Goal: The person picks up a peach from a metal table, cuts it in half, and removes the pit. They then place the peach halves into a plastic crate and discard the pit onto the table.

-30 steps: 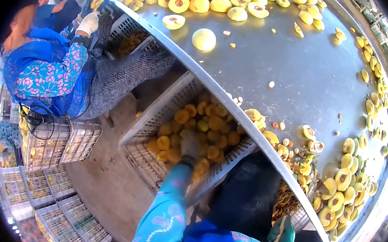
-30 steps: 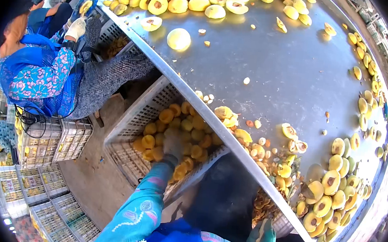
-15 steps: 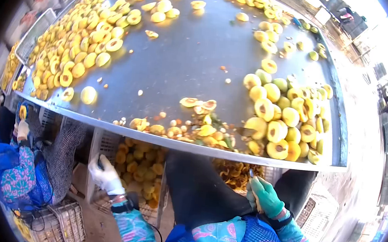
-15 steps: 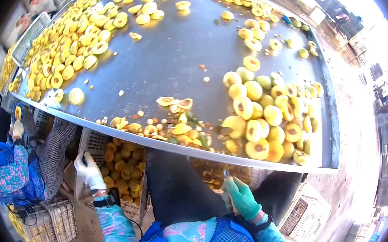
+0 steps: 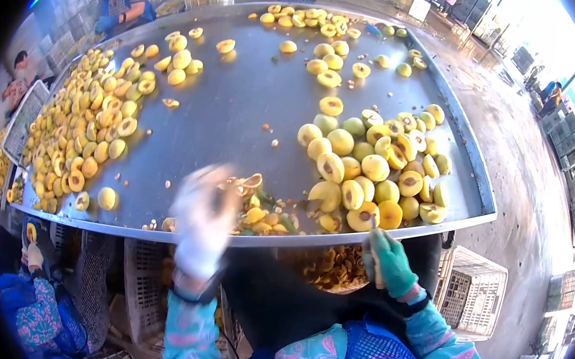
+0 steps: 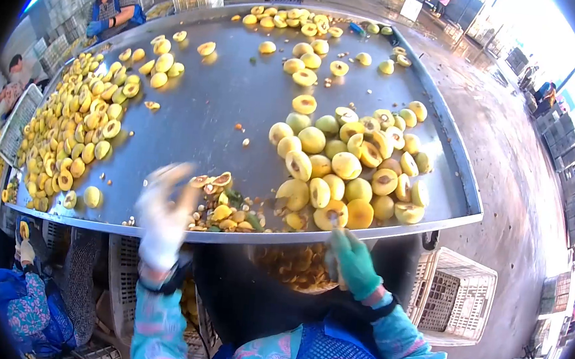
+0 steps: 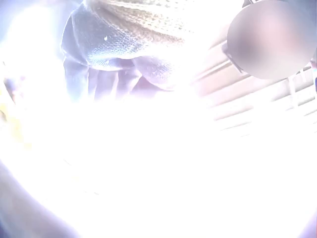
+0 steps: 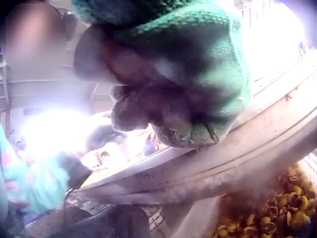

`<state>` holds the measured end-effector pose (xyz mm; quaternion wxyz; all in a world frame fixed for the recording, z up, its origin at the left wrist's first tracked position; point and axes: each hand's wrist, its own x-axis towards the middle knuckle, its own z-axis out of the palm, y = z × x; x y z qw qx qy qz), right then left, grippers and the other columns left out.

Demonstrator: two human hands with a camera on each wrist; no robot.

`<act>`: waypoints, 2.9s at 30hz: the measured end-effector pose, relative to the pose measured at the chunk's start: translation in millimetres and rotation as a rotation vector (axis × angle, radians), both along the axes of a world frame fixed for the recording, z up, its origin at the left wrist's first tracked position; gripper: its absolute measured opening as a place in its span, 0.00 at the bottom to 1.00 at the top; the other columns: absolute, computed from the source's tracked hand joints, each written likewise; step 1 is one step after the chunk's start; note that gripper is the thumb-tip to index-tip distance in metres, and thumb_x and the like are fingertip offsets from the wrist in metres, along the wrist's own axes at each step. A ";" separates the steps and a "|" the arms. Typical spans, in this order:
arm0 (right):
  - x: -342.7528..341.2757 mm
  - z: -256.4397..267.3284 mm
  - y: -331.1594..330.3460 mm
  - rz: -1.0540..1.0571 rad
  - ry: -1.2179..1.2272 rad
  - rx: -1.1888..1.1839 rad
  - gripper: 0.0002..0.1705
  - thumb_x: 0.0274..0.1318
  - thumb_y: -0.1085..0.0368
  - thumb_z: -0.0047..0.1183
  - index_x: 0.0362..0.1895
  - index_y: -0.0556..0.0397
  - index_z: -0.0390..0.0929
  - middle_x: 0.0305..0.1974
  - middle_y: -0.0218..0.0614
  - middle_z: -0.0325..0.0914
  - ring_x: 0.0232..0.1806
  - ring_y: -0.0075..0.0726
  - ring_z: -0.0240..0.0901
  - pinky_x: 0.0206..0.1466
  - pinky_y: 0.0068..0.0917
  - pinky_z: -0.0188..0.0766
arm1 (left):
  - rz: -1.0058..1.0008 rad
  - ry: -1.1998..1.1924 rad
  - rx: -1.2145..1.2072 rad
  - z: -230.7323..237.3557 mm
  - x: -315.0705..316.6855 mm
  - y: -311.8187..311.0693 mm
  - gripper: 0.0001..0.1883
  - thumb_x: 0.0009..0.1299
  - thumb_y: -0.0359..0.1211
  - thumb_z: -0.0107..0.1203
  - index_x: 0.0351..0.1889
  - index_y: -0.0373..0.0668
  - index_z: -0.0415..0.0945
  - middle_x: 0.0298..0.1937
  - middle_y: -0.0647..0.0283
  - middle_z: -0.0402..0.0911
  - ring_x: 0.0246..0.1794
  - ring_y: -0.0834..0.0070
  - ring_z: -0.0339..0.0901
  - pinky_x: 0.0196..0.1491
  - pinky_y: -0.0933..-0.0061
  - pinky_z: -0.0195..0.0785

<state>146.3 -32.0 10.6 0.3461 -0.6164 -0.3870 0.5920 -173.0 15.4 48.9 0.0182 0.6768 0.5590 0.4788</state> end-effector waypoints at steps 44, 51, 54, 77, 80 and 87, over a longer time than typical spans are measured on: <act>-25.8 12.5 -21.5 0.442 0.665 -0.244 0.23 0.68 0.42 0.36 0.39 0.47 0.71 0.18 0.24 0.66 0.14 0.20 0.62 0.16 0.19 0.59 | -0.240 -1.141 -0.473 -39.2 163.4 -47.4 0.11 0.72 0.32 0.52 0.44 0.34 0.77 0.37 0.64 0.80 0.31 0.86 0.70 0.36 0.84 0.65; -32.2 13.1 -28.3 0.611 1.118 -0.427 0.23 0.67 0.42 0.40 0.38 0.49 0.72 0.17 0.19 0.62 0.11 0.15 0.51 0.17 0.18 0.54 | 0.211 -1.441 -0.247 -48.0 126.2 -63.2 0.21 0.72 0.51 0.47 0.45 0.42 0.74 0.32 0.61 0.78 0.26 0.70 0.77 0.25 0.72 0.71; 14.1 -29.6 0.8 0.586 0.310 -0.434 0.22 0.63 0.44 0.47 0.44 0.48 0.77 0.22 0.31 0.73 0.17 0.26 0.65 0.23 0.24 0.65 | 0.419 -0.864 -0.209 -32.7 48.0 -90.3 0.22 0.72 0.45 0.51 0.51 0.35 0.73 0.35 0.59 0.80 0.35 0.68 0.79 0.42 0.74 0.73; 53.5 -271.0 33.4 1.188 -1.042 0.096 0.17 0.54 0.61 0.49 0.47 0.53 0.80 0.47 0.51 0.79 0.50 0.52 0.76 0.51 0.45 0.72 | -0.346 0.764 -1.204 -316.8 138.7 31.0 0.16 0.67 0.38 0.45 0.39 0.40 0.82 0.44 0.47 0.81 0.48 0.56 0.79 0.52 0.60 0.70; 47.0 -249.7 44.2 1.127 -1.038 0.136 0.17 0.54 0.61 0.49 0.46 0.53 0.80 0.47 0.50 0.79 0.50 0.52 0.77 0.50 0.45 0.73 | -0.386 0.797 -1.154 -272.2 160.5 10.0 0.15 0.66 0.37 0.45 0.38 0.40 0.82 0.43 0.48 0.81 0.46 0.55 0.79 0.51 0.59 0.70; 30.6 -156.0 35.2 1.033 -0.827 0.328 0.16 0.55 0.62 0.48 0.45 0.52 0.80 0.46 0.50 0.79 0.49 0.52 0.77 0.49 0.45 0.73 | -0.743 0.377 -0.858 -44.3 188.7 -39.0 0.13 0.61 0.43 0.57 0.31 0.44 0.80 0.32 0.54 0.81 0.36 0.56 0.79 0.42 0.57 0.71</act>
